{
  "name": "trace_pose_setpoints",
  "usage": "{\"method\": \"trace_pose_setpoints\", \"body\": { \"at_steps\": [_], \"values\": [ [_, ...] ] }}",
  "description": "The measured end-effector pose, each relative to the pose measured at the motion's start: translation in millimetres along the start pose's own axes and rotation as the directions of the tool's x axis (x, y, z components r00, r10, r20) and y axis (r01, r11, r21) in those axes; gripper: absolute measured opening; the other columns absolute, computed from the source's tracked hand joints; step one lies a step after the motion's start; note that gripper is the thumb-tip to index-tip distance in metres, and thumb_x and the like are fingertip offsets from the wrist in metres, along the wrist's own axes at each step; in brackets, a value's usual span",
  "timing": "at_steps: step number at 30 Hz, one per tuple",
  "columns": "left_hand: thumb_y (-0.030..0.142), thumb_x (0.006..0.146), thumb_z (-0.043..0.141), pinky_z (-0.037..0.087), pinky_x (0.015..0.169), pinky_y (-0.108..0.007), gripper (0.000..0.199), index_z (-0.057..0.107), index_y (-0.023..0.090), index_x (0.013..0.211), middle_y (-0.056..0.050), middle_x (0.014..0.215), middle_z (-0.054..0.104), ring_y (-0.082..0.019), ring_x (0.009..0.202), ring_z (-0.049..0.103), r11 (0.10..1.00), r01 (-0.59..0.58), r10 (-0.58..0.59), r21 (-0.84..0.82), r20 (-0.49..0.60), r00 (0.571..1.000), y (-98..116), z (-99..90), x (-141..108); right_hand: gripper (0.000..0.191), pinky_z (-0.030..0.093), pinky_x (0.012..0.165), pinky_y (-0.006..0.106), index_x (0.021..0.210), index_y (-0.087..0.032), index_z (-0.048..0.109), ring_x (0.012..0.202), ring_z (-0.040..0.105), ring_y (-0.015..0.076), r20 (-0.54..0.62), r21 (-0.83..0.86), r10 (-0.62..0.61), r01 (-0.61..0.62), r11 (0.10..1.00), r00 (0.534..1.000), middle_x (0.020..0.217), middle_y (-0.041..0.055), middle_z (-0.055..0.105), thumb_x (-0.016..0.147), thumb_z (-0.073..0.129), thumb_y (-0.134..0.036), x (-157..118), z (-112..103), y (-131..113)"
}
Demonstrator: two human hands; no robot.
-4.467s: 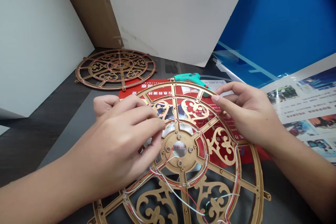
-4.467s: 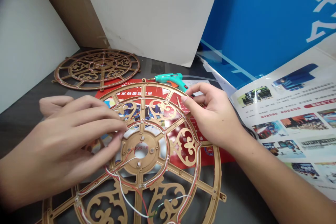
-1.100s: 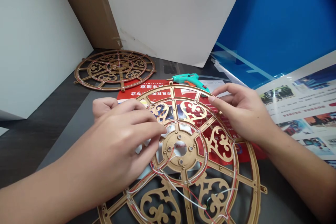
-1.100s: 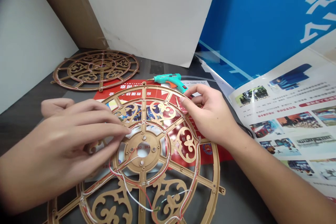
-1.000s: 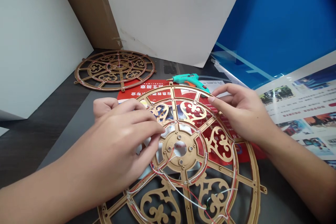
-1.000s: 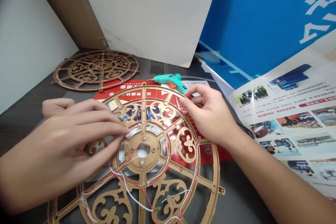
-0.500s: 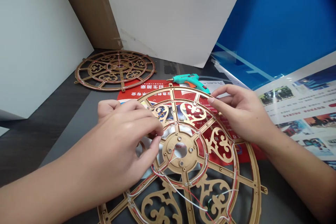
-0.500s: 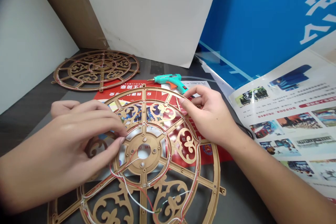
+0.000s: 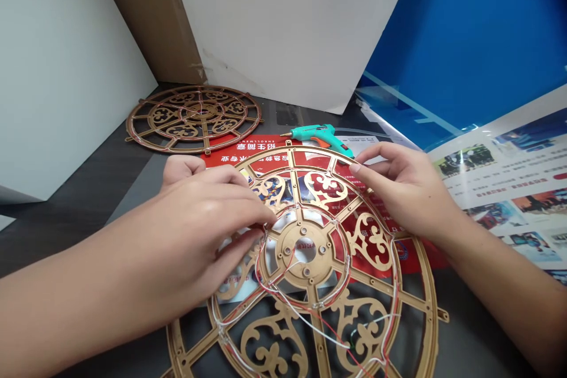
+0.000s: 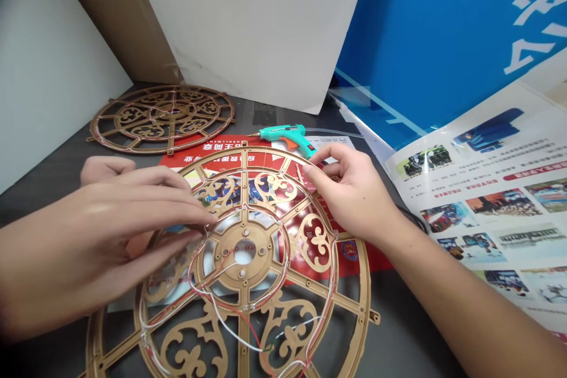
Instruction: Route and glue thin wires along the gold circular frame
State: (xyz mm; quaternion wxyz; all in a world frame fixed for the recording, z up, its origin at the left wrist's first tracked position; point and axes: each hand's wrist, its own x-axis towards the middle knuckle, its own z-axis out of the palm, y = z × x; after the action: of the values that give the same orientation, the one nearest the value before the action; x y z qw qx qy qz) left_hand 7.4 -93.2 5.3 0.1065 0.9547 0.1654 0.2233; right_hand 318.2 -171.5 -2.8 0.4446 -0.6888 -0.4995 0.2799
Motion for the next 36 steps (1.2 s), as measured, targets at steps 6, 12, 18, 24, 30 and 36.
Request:
{"method": "trace_pose_setpoints", "body": {
  "at_steps": [6, 12, 18, 24, 30, 36],
  "values": [
    [0.024, 0.105, 0.059, 0.042, 0.085, -0.044, 0.028, 0.085, 0.033, 0.098, 0.007, 0.094, 0.087, -0.019, 0.088, 0.078, 0.999, 0.044, -0.043, -0.016, 0.019, 0.999, 5, -5.7, 11, 0.035, 0.04, 0.047, 0.03, 0.096, -0.026, 0.07, 0.053, 0.064, 0.0213, 0.005, 0.0, 0.011, -0.011, 1.0, 1.0, 0.064, 0.0028, 0.074, 0.084, 0.092, -0.05, -1, -1, 1],
    [0.024, 0.096, 0.068, 0.046, 0.086, -0.043, 0.025, 0.087, 0.039, 0.092, 0.013, 0.091, 0.088, -0.017, 0.076, 0.078, 0.975, 0.191, -0.194, -0.118, -0.017, 0.981, 5, -1.9, 17, 0.038, 0.04, 0.046, 0.03, 0.096, -0.026, 0.069, 0.053, 0.065, 0.021, 0.011, 0.002, 0.012, -0.012, 1.0, 1.0, 0.064, 0.0029, 0.074, 0.084, 0.092, -0.054, -1, 0, 1],
    [0.026, 0.094, 0.07, 0.053, 0.087, -0.043, 0.024, 0.089, 0.041, 0.092, 0.01, 0.093, 0.089, -0.02, 0.083, 0.081, 0.958, 0.238, -0.239, -0.158, 0.014, 0.971, 6, -1.1, 17, 0.037, 0.043, 0.047, 0.032, 0.098, -0.027, 0.07, 0.055, 0.069, 0.0234, 0.02, -0.007, 0.008, -0.008, 1.0, 1.0, 0.065, 0.0022, 0.074, 0.086, 0.092, -0.054, 0, 0, 1],
    [0.027, 0.094, 0.068, 0.046, 0.086, -0.043, 0.021, 0.086, 0.038, 0.091, 0.012, 0.095, 0.089, -0.021, 0.086, 0.082, 0.97, 0.214, -0.219, -0.116, -0.028, 0.975, 11, -0.9, 17, 0.038, 0.042, 0.046, 0.032, 0.097, -0.027, 0.07, 0.055, 0.068, 0.0231, 0.017, -0.011, 0.007, -0.007, 1.0, 1.0, 0.064, 0.002, 0.073, 0.085, 0.092, -0.055, 0, 0, 1],
    [0.026, 0.097, 0.067, 0.034, 0.085, -0.043, 0.02, 0.084, 0.035, 0.091, 0.011, 0.087, 0.086, -0.02, 0.086, 0.078, 0.986, 0.166, -0.167, -0.015, -0.101, 0.981, 14, 3.3, 13, 0.041, 0.04, 0.045, 0.031, 0.097, -0.027, 0.069, 0.055, 0.067, 0.0231, 0.012, -0.019, 0.013, -0.013, 1.0, 1.0, 0.063, 0.0016, 0.071, 0.085, 0.093, -0.058, -1, 0, 1],
    [0.031, 0.109, 0.062, 0.029, 0.092, -0.046, 0.025, 0.083, 0.035, 0.095, 0.009, 0.092, 0.086, -0.02, 0.09, 0.071, 0.989, 0.145, -0.141, 0.012, -0.148, 0.979, 14, 15.4, 2, 0.038, 0.045, 0.046, 0.033, 0.098, -0.028, 0.069, 0.058, 0.068, 0.0244, 0.014, -0.022, 0.002, -0.002, 1.0, 1.0, 0.063, 0.0014, 0.069, 0.089, 0.093, -0.057, -2, 0, 0]
  ]
}}
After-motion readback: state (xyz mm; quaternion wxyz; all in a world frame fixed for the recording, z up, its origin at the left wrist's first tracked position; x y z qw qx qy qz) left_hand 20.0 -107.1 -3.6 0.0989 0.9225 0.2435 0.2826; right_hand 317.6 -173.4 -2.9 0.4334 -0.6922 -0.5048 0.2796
